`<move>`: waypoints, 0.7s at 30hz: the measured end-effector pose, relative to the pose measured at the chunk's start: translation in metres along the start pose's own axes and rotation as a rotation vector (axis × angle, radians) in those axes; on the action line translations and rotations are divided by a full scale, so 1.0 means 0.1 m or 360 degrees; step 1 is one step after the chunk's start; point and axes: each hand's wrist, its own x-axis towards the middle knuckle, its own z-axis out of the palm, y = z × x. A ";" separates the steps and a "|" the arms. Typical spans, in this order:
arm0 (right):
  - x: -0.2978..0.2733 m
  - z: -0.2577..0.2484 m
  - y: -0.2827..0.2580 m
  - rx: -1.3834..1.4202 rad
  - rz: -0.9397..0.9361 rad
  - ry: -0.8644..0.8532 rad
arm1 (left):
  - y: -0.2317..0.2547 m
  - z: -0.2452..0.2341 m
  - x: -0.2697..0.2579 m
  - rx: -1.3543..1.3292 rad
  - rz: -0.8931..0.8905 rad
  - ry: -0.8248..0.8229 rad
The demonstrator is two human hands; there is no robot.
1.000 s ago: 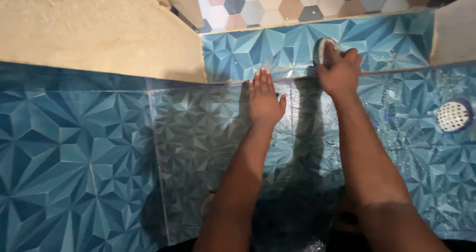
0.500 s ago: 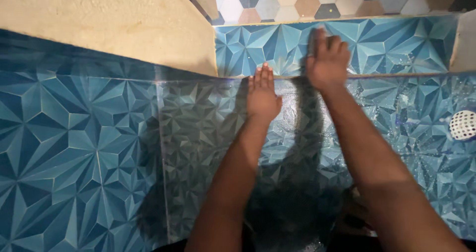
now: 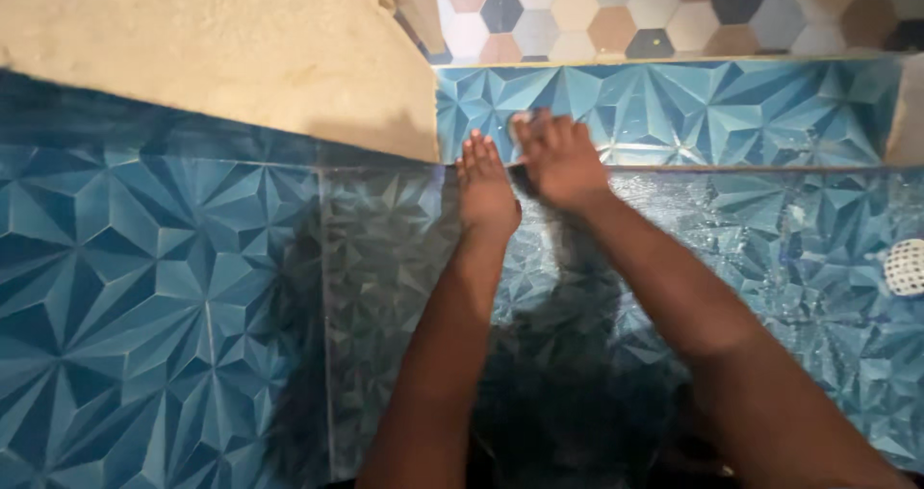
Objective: The person wipes the blue and white wall and floor tiles by hand using a white cloth, then turns on a faucet to fill a white cup with water and pours it over the tiles.
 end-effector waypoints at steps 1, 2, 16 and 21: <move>0.03 0.00 0.19 0.0009 0.0100 -0.0025 | -0.03 0.11 0.00 0.0065 0.0005 0.0094; 0.05 -0.02 0.46 -0.0038 0.0253 -0.0025 | -0.03 0.22 0.02 0.0060 0.0003 0.0090; -1.44 -0.48 2.27 -0.0620 0.0898 0.0432 | 0.86 0.51 0.19 0.0251 0.0025 0.0391; -1.53 -0.54 2.43 -0.0461 0.1269 0.0511 | 0.80 0.42 0.15 0.0211 0.0098 0.0447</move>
